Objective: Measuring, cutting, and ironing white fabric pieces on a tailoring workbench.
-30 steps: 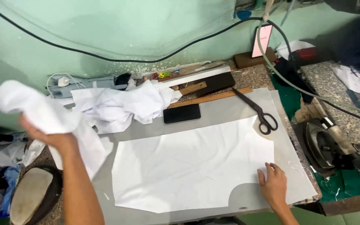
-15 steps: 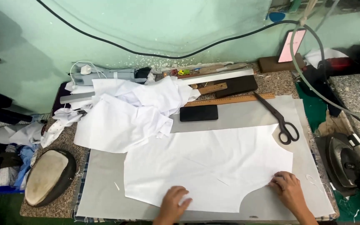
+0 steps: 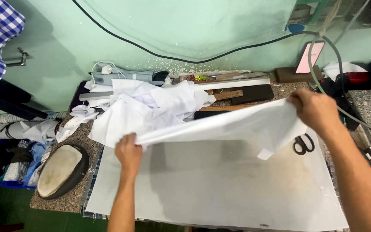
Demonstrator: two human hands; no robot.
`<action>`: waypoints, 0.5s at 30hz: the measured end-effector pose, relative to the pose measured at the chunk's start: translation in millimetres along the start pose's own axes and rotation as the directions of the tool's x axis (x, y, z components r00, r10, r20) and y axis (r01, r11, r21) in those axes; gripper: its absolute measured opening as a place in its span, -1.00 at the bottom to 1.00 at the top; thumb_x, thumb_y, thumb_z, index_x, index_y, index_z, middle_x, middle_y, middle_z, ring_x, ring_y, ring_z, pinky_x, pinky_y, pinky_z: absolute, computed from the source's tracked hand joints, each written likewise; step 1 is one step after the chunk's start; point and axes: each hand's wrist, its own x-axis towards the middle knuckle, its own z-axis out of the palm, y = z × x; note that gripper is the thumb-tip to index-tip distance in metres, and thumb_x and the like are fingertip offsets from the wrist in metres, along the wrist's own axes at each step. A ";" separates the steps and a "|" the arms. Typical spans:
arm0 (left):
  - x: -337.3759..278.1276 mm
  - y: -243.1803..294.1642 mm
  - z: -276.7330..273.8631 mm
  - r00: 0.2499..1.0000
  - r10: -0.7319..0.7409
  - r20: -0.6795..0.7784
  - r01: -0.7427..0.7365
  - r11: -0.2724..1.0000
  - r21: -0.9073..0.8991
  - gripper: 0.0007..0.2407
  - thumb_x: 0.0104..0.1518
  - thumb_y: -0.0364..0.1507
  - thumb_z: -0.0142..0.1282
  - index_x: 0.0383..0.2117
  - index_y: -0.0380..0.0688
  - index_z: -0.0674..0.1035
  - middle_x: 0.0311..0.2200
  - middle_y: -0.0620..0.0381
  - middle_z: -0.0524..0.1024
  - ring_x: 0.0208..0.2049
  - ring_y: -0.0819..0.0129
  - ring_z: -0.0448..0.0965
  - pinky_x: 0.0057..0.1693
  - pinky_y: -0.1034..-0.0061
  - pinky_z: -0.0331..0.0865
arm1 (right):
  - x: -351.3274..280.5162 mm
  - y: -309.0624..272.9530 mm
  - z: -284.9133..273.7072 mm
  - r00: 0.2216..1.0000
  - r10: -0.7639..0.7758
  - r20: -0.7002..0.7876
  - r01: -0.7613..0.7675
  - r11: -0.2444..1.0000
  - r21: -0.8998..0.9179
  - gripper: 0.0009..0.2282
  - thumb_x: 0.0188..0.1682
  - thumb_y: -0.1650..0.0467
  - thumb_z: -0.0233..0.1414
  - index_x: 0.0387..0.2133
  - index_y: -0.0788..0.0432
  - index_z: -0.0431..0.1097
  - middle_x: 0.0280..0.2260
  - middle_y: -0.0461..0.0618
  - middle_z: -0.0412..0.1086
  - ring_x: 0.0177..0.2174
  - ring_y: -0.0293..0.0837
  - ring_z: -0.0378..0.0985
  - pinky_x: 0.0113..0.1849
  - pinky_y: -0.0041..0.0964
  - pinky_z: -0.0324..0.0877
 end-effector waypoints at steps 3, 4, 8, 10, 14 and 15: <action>78.6 -4.6 -68.2 0.998 -0.045 -0.038 0.044 0.999 -0.022 -0.69 -0.07 -0.64 0.38 -0.16 -0.13 0.68 -0.33 0.13 0.68 -0.30 0.29 0.63 -0.08 0.34 0.42 | 11.6 25.4 -11.8 0.991 -0.049 -0.125 0.048 0.999 -0.006 -0.72 0.25 0.16 -0.07 -0.04 -0.04 0.54 -0.18 0.08 0.61 -0.22 0.26 0.64 -0.19 0.07 0.48; 96.7 -3.0 -89.1 0.997 -0.049 -0.060 0.046 0.998 -0.045 -0.71 0.00 -0.66 0.37 -0.13 -0.13 0.69 -0.29 0.13 0.70 -0.23 0.29 0.67 0.02 0.33 0.45 | 13.6 40.1 -7.1 0.962 -0.114 -0.248 0.127 0.991 0.036 -0.73 0.25 0.18 0.00 -0.07 0.04 0.56 -0.19 0.07 0.61 -0.23 0.29 0.61 -0.18 0.06 0.45; 59.8 -16.4 -113.7 0.990 0.023 -0.138 -0.030 0.998 -0.052 -0.58 -0.22 -0.74 0.25 -0.15 -0.14 0.68 -0.28 0.09 0.67 -0.20 0.12 0.63 0.07 0.31 0.37 | -35.8 70.5 24.2 0.906 -0.238 -0.350 0.271 0.961 0.047 -0.79 0.22 0.25 0.10 -0.13 0.12 0.56 -0.26 0.08 0.59 -0.29 0.22 0.61 -0.23 0.05 0.46; 24.0 -16.5 -119.1 0.986 0.081 -0.148 -0.094 0.992 -0.088 -0.61 -0.18 -0.81 0.12 -0.20 -0.18 0.66 -0.24 0.06 0.66 -0.19 0.10 0.60 0.11 0.25 0.38 | -74.8 71.4 34.8 0.965 -0.228 -0.129 0.249 0.951 0.185 -0.86 0.08 0.33 0.12 -0.22 0.09 0.56 -0.39 -0.09 0.60 -0.51 -0.14 0.62 -0.38 -0.26 0.63; -71.6 -25.1 -107.5 0.993 0.081 -0.088 -0.086 0.995 -0.060 -0.83 0.13 -0.65 0.25 -0.17 -0.23 0.67 -0.15 -0.01 0.67 0.00 0.06 0.63 0.22 0.20 0.36 | -135.7 83.0 100.0 0.927 -0.358 -0.109 0.374 0.871 0.318 -0.84 -0.05 0.33 0.15 -0.34 0.16 0.57 -0.35 -0.01 0.59 -0.29 -0.07 0.62 -0.08 -0.20 0.54; -93.9 -26.1 -106.2 0.997 0.058 -0.056 -0.062 0.995 -0.074 -0.82 0.13 -0.65 0.25 -0.16 -0.21 0.66 -0.10 -0.02 0.65 0.04 0.04 0.61 0.27 0.13 0.35 | -148.5 90.1 122.2 0.905 -0.405 -0.129 0.426 0.860 0.281 -0.82 -0.07 0.31 0.16 -0.34 0.17 0.58 -0.33 0.01 0.57 -0.27 -0.01 0.60 -0.08 -0.13 0.52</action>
